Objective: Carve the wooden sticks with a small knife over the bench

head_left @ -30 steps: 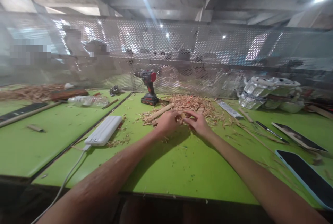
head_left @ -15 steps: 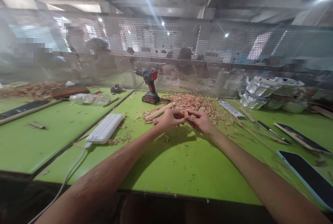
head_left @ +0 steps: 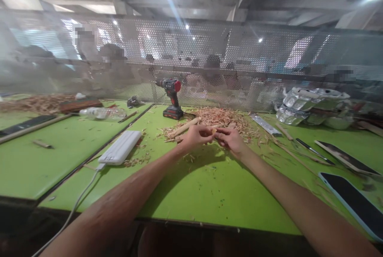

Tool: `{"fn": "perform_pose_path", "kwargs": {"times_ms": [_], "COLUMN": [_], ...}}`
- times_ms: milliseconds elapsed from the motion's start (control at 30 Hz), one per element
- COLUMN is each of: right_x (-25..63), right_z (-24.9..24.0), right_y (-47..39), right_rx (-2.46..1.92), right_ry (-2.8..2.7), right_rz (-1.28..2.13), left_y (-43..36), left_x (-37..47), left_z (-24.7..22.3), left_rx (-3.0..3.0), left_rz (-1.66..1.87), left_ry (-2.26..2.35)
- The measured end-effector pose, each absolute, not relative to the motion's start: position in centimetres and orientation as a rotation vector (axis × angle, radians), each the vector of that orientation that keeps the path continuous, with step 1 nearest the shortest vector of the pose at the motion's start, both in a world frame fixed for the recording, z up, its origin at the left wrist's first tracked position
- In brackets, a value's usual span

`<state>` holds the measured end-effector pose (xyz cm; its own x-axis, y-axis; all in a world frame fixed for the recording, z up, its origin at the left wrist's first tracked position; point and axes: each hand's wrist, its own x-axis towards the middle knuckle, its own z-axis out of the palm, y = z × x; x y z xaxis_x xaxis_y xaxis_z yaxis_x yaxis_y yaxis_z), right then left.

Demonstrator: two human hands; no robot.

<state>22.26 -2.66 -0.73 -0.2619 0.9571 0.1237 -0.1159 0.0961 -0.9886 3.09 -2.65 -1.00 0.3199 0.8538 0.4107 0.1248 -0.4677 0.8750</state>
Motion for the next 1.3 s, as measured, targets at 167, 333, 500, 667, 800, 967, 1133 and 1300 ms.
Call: {"fn": "perform_pose_path", "kwargs": {"times_ms": [167, 333, 500, 667, 800, 967, 1133, 1300], "right_x": [22.2, 22.1, 21.9, 21.8, 21.8, 21.8, 21.7, 21.7], "right_z": [-0.6, -0.3, -0.5, -0.6, -0.6, -0.8, -1.1, -1.4], "right_y": [-2.8, -3.1, -3.1, -3.1, -3.2, -3.2, -3.1, -2.9], "right_rx": [-0.881, -0.88, -0.889, -0.907, -0.907, -0.908, -0.896, -0.901], "right_ry": [-1.357, -1.351, -1.318, -1.316, -1.314, -1.305, -1.263, -1.247], "right_rz": [1.392, 1.419, 1.413, 1.413, 1.416, 1.418, 1.433, 1.427], "left_y": [-2.5, -2.4, -2.8, -3.1, -2.9, -2.5, -2.4, -2.3], "left_x": [3.1, 3.0, 3.2, 3.2, 3.0, 3.0, 3.2, 3.2], "left_z": [-1.3, -1.3, -0.9, -0.7, -0.9, -1.4, -1.6, -1.8], "left_rx": [1.8, 1.795, 1.823, 1.851, 1.857, 1.83, 1.832, 1.84], "left_rz": [1.207, 1.181, 1.2, 1.177, 1.167, 1.162, 1.15, 1.155], "left_ry": [0.848, 0.834, 0.885, 0.926, 0.921, 0.925, 0.932, 0.938]}}
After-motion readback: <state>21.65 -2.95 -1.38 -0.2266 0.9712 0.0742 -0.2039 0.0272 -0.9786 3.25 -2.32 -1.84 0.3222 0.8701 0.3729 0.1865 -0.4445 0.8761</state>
